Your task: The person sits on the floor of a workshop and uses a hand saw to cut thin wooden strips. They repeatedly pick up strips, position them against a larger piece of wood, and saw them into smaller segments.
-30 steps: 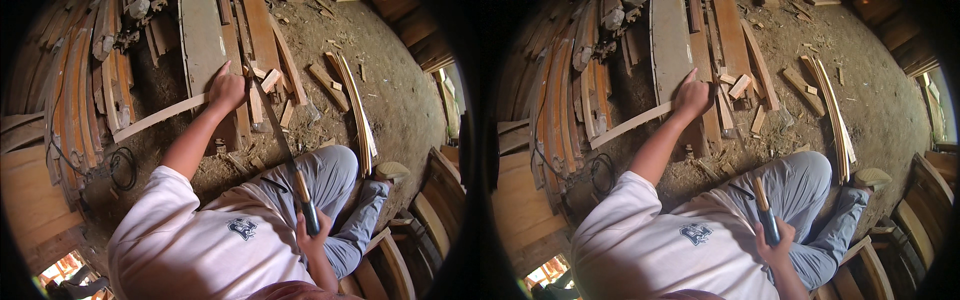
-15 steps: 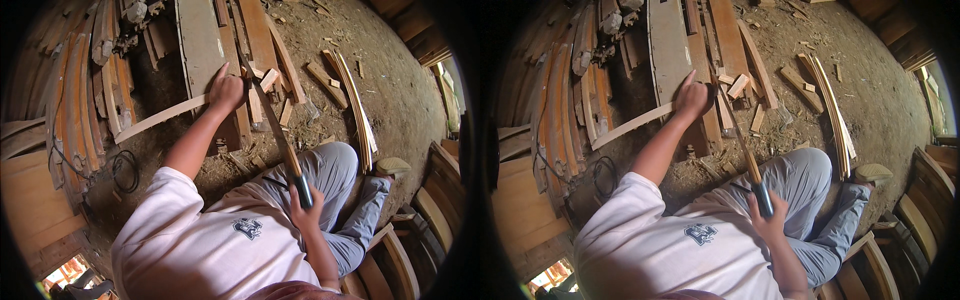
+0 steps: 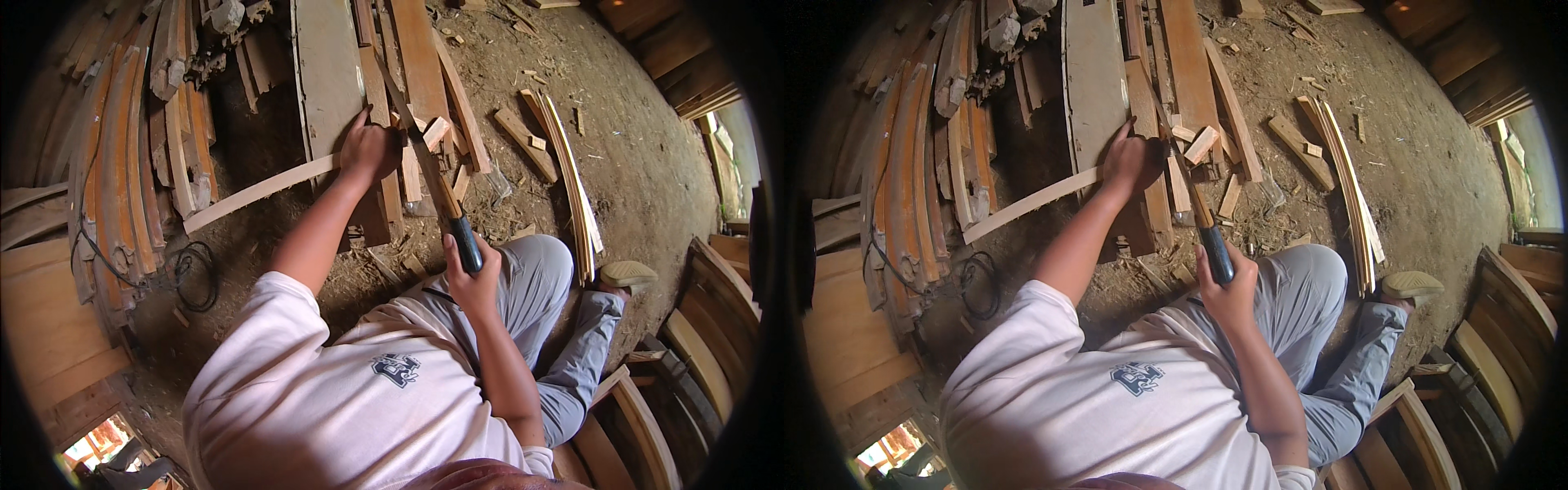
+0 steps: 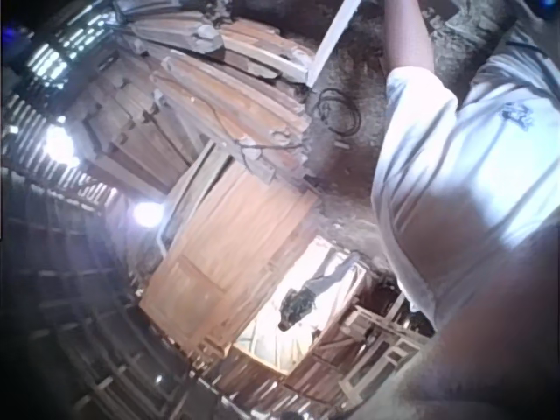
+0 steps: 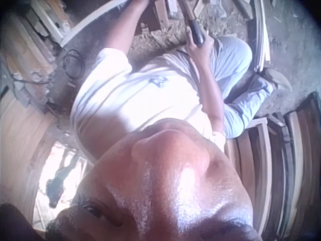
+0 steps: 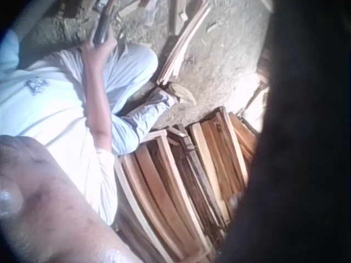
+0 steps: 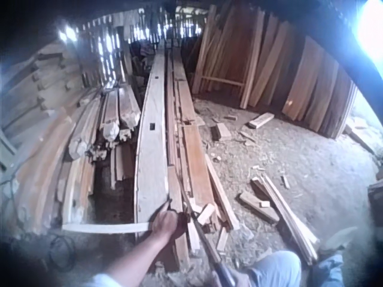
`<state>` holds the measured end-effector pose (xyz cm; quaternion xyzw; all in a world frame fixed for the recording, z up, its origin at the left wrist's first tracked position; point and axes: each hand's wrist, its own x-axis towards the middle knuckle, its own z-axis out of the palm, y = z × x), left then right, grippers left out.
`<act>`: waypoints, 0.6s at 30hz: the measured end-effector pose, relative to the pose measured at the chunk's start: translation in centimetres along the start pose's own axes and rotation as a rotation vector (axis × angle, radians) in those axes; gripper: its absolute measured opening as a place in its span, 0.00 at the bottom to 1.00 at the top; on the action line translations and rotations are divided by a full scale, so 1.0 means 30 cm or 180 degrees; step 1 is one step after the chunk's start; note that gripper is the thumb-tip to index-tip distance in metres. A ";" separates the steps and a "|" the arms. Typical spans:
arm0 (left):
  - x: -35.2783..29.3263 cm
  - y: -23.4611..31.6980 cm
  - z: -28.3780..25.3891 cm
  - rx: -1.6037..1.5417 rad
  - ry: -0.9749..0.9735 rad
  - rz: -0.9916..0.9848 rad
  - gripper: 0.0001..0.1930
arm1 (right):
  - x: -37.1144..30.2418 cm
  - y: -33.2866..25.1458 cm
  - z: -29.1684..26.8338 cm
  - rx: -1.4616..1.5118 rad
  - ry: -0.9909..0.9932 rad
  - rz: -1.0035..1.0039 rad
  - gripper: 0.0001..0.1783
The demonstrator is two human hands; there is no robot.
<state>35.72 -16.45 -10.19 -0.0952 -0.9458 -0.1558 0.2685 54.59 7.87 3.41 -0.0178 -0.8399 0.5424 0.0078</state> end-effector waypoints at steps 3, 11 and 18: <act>0.028 0.027 -0.057 0.0184 -0.0582 0.0142 0.15 | -0.085 -0.002 -0.039 0.0018 0.0267 -0.0158 0.13; 0.022 0.070 -0.073 0.0194 -0.0903 0.0183 0.16 | -0.400 -0.062 -0.300 -0.0410 -0.0034 0.0198 0.13; 0.060 0.079 -0.116 0.0105 -0.1082 -0.0023 0.15 | -0.011 -0.022 -0.049 0.0045 -0.0082 0.0049 0.12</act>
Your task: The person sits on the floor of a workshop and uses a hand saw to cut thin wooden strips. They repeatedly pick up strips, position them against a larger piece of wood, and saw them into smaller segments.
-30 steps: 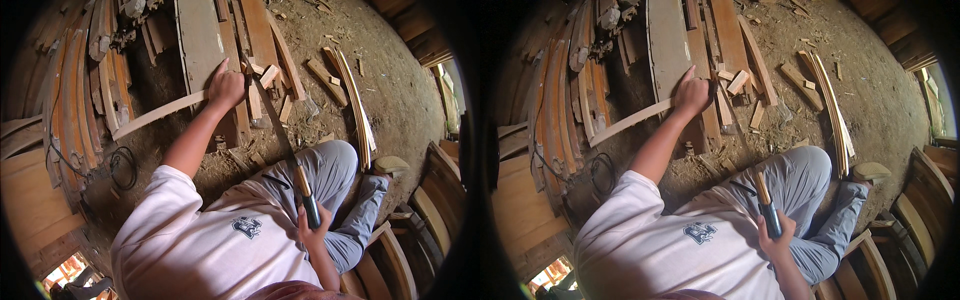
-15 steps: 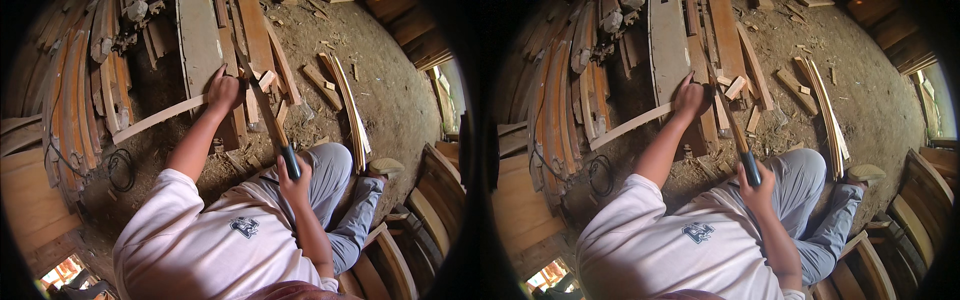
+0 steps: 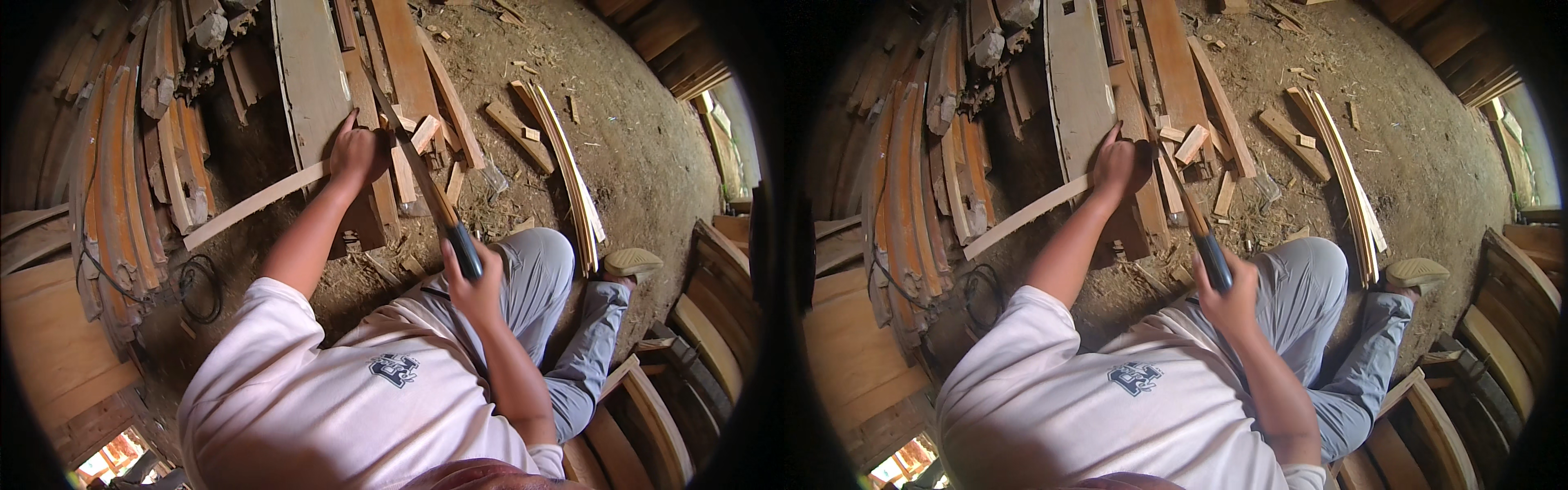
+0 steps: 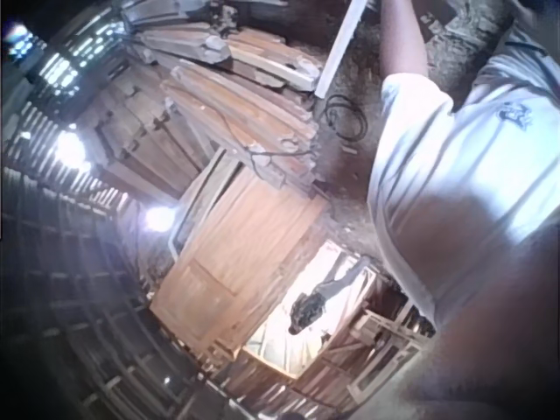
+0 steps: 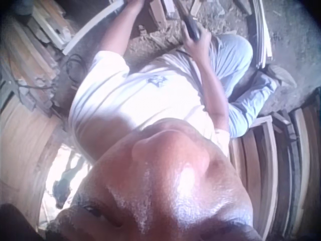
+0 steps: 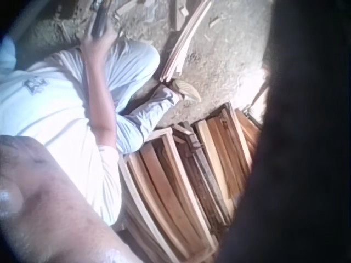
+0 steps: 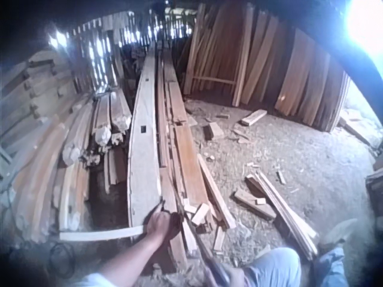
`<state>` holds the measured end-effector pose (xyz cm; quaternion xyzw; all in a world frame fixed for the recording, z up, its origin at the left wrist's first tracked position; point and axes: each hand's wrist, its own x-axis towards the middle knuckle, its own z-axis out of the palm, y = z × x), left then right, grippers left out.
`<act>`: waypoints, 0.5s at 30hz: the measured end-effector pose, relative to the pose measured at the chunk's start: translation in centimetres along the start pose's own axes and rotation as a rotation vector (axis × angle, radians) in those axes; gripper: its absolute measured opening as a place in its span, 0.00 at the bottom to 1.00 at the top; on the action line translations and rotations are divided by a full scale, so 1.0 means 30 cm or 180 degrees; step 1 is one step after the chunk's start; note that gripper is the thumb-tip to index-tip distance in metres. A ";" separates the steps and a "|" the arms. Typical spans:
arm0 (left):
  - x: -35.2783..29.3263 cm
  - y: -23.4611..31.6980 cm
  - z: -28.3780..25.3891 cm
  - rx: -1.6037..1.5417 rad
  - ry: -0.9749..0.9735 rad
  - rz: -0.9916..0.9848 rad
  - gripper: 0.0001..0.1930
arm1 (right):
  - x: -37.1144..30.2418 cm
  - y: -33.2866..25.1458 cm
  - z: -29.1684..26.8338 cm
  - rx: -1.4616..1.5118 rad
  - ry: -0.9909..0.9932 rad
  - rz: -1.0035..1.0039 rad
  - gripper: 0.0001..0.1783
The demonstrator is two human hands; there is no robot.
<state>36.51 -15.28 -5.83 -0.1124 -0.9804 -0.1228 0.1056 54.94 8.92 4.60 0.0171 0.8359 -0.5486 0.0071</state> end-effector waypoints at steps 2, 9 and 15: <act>0.003 -0.051 0.089 -0.0115 -0.0016 -0.0040 0.14 | 0.072 0.007 0.038 -0.0076 -0.0035 -0.0029 0.12; -0.008 -0.038 0.072 0.0802 -0.0077 0.0196 0.15 | -0.166 -0.023 -0.075 -0.0090 0.0017 -0.0007 0.10; -0.016 -0.035 0.072 0.0315 0.0246 0.0206 0.15 | -0.321 -0.126 -0.255 -0.0612 -0.0246 0.0167 0.11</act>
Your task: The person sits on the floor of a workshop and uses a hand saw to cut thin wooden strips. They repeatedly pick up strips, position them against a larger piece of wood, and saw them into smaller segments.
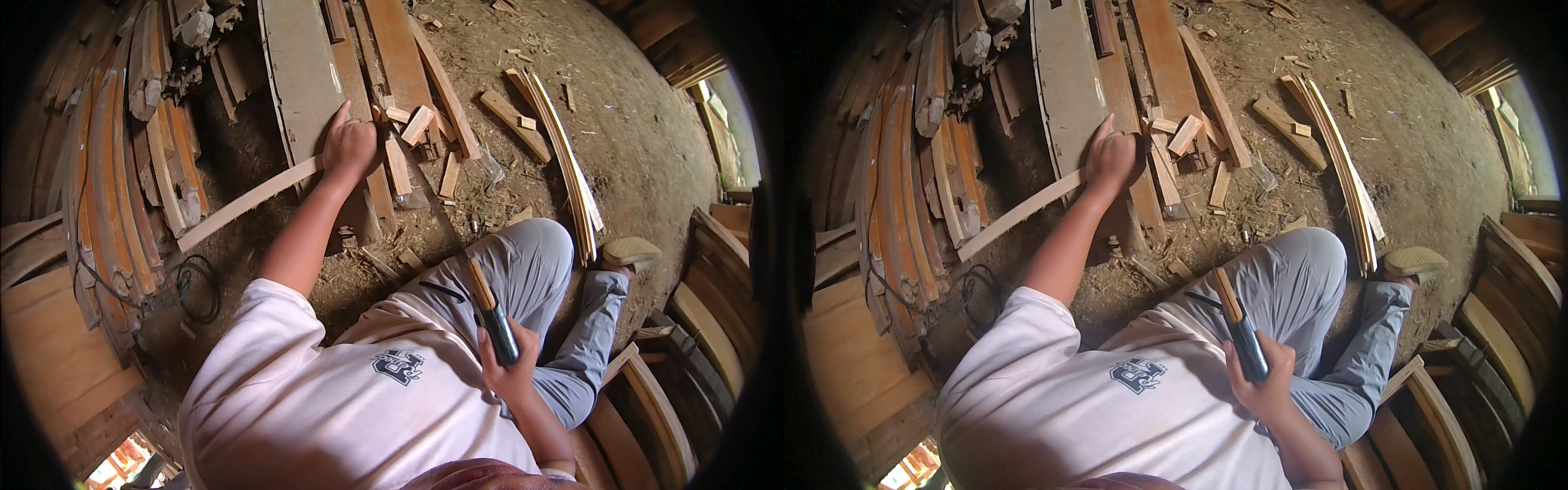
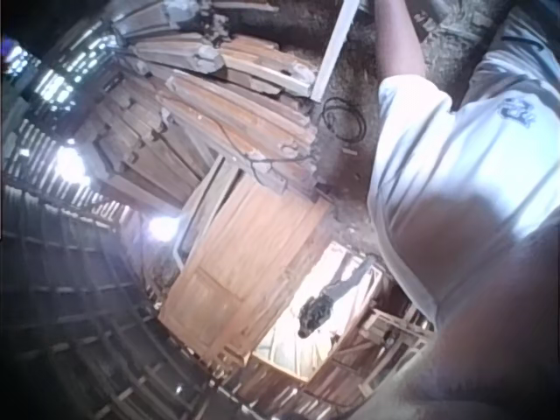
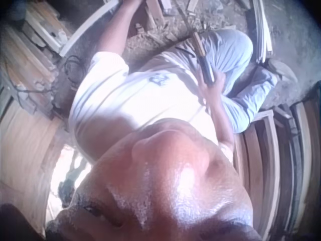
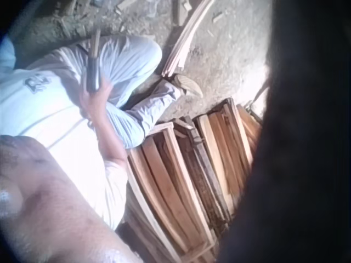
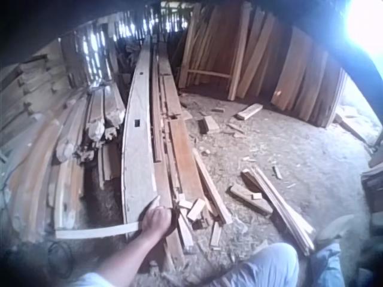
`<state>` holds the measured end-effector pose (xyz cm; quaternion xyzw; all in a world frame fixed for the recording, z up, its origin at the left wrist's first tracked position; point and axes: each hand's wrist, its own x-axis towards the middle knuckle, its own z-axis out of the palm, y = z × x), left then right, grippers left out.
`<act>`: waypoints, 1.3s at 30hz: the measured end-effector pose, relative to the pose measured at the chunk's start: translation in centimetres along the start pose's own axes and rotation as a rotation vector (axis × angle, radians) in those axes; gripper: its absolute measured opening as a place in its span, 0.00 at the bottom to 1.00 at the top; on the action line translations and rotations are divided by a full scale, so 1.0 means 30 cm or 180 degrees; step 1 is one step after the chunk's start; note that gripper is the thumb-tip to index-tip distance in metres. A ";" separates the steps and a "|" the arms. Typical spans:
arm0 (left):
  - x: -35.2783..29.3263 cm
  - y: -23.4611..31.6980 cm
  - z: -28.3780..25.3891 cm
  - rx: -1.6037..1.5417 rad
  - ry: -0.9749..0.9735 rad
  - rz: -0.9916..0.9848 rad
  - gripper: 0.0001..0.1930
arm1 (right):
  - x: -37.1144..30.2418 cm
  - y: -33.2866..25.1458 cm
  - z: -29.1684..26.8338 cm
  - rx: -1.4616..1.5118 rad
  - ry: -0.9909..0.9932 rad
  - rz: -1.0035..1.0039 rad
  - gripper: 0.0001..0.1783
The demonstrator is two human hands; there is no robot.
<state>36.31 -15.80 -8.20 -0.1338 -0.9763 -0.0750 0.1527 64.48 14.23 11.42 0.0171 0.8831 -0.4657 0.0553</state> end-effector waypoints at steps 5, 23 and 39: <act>0.000 -0.015 -0.017 0.0124 -0.0273 -0.0184 0.12 | 0.293 0.025 0.198 0.0440 0.0122 -0.0169 0.11; 0.017 0.028 -0.030 0.0009 -0.0223 -0.0019 0.15 | 0.074 0.022 0.044 0.0223 0.0208 0.0025 0.13; 0.007 0.023 -0.006 -0.0020 0.0140 -0.0005 0.15 | 0.001 0.038 -0.013 0.0203 -0.0012 0.0175 0.12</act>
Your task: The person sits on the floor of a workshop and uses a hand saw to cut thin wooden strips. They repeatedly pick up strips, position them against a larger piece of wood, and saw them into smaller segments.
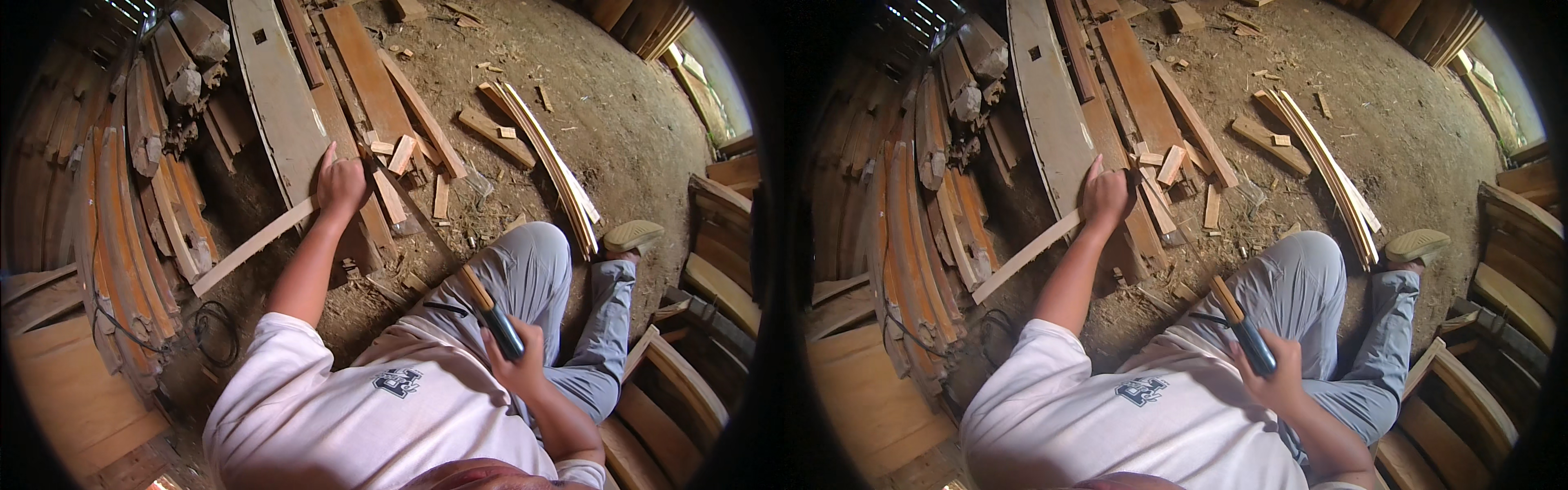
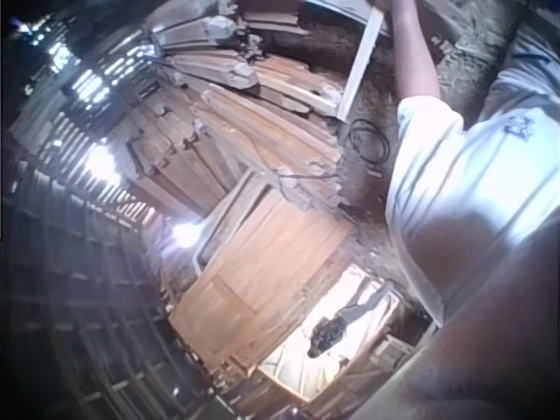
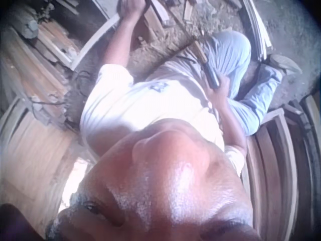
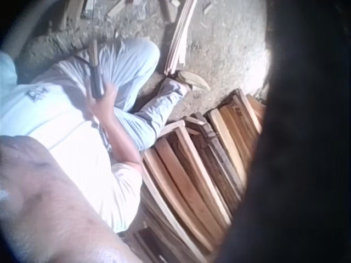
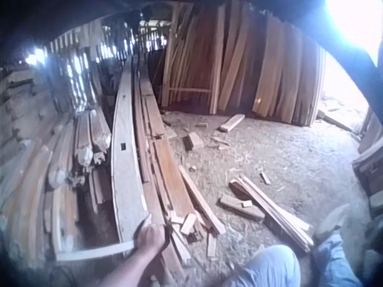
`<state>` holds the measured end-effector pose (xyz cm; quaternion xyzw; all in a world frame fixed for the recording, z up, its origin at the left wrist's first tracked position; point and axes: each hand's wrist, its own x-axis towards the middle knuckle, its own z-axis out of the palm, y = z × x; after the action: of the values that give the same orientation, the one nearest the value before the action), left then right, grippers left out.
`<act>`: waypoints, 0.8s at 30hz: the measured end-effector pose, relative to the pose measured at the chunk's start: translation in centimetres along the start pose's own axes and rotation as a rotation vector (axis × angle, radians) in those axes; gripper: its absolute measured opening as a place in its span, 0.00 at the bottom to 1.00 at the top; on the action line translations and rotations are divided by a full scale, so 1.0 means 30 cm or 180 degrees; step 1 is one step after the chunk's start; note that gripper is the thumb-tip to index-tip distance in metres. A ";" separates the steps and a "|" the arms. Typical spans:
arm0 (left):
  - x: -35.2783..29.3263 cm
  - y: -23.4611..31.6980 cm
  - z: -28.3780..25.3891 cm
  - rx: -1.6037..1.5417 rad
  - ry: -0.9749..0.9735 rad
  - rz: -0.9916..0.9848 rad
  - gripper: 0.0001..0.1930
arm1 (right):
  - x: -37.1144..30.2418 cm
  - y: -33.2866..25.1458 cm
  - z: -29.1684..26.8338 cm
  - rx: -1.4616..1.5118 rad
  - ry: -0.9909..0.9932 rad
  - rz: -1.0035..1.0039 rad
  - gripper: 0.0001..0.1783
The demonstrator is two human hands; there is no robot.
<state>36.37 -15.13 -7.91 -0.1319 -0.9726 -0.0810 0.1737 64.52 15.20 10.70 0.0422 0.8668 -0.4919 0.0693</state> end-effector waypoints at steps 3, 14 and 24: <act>0.001 -0.011 0.002 -0.0038 -0.0032 0.0041 0.15 | -0.006 -0.025 -0.017 -0.0067 -0.0083 0.0037 0.11; 0.005 0.005 -0.064 -0.0291 0.0140 -0.0095 0.11 | 0.346 0.056 0.318 0.0613 0.0393 -0.0206 0.13; 0.005 -0.005 -0.026 0.0077 -0.0333 0.0004 0.15 | 0.079 -0.029 0.038 0.0146 0.0013 -0.0060 0.10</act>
<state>36.42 -15.40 -7.16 -0.1344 -0.9811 -0.0622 0.1243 62.14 13.78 10.47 0.0366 0.8558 -0.5122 0.0619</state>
